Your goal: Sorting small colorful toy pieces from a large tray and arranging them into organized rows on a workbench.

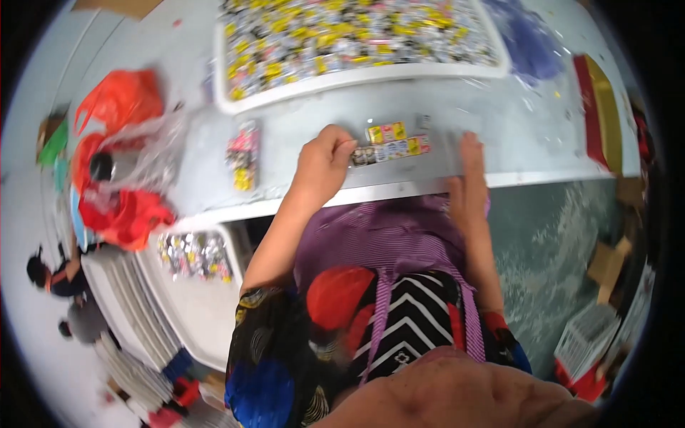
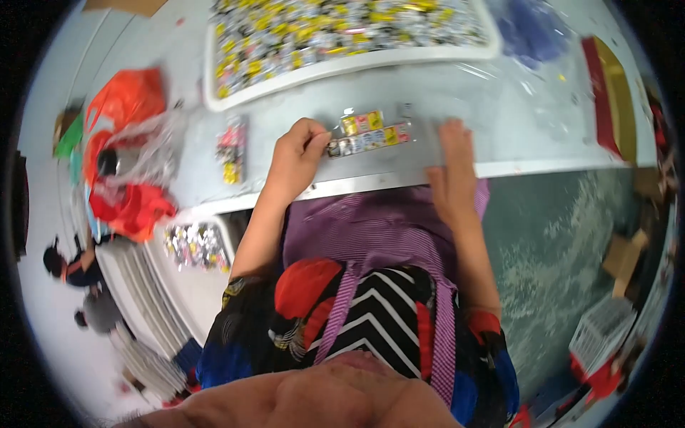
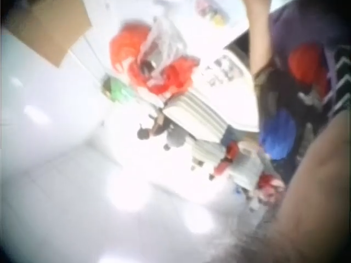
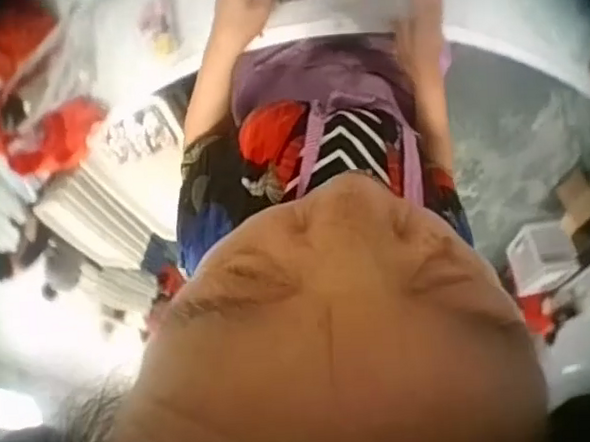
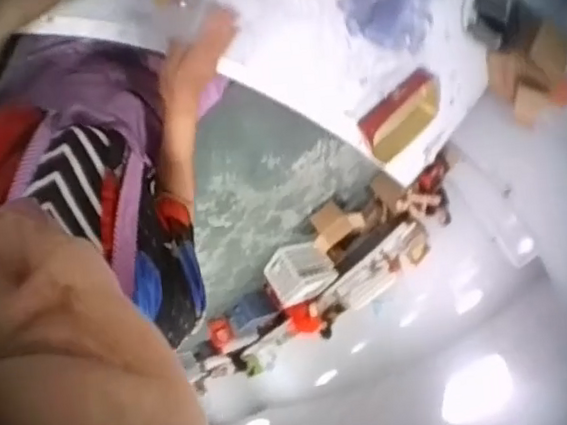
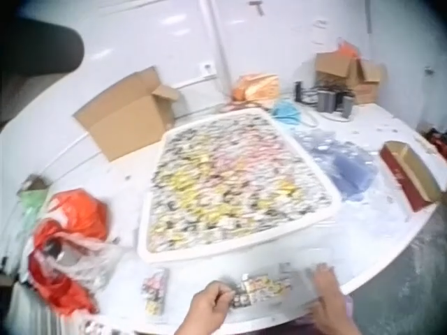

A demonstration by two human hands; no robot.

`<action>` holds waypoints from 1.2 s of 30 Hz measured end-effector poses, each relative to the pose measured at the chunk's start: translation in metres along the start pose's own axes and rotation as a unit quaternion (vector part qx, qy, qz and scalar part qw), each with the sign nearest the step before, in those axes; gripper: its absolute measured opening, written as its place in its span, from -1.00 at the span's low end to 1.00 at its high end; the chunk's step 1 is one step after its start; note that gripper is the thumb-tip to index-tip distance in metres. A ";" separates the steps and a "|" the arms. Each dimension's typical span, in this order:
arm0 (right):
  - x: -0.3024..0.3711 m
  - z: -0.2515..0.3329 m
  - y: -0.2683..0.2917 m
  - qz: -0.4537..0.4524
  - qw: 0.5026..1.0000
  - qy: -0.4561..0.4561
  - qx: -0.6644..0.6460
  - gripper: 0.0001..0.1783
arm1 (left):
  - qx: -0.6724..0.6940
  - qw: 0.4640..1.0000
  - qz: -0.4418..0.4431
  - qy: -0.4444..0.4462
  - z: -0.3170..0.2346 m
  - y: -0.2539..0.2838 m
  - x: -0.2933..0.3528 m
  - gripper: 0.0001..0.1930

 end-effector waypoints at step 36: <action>-0.002 -0.039 0.071 -0.132 0.964 -0.092 0.210 -0.65 | -0.043 0.934 -0.355 -0.008 0.055 0.165 0.085 -0.88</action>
Point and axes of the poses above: each hand's wrist, its own x-axis away from the middle knuckle, its own y-axis out of the back of the hand, z = x × y, the point moved 8 cm from there along -x, towards the middle knuckle, and after that the axes turned 7 degrees about y, right-handed, at the moved point
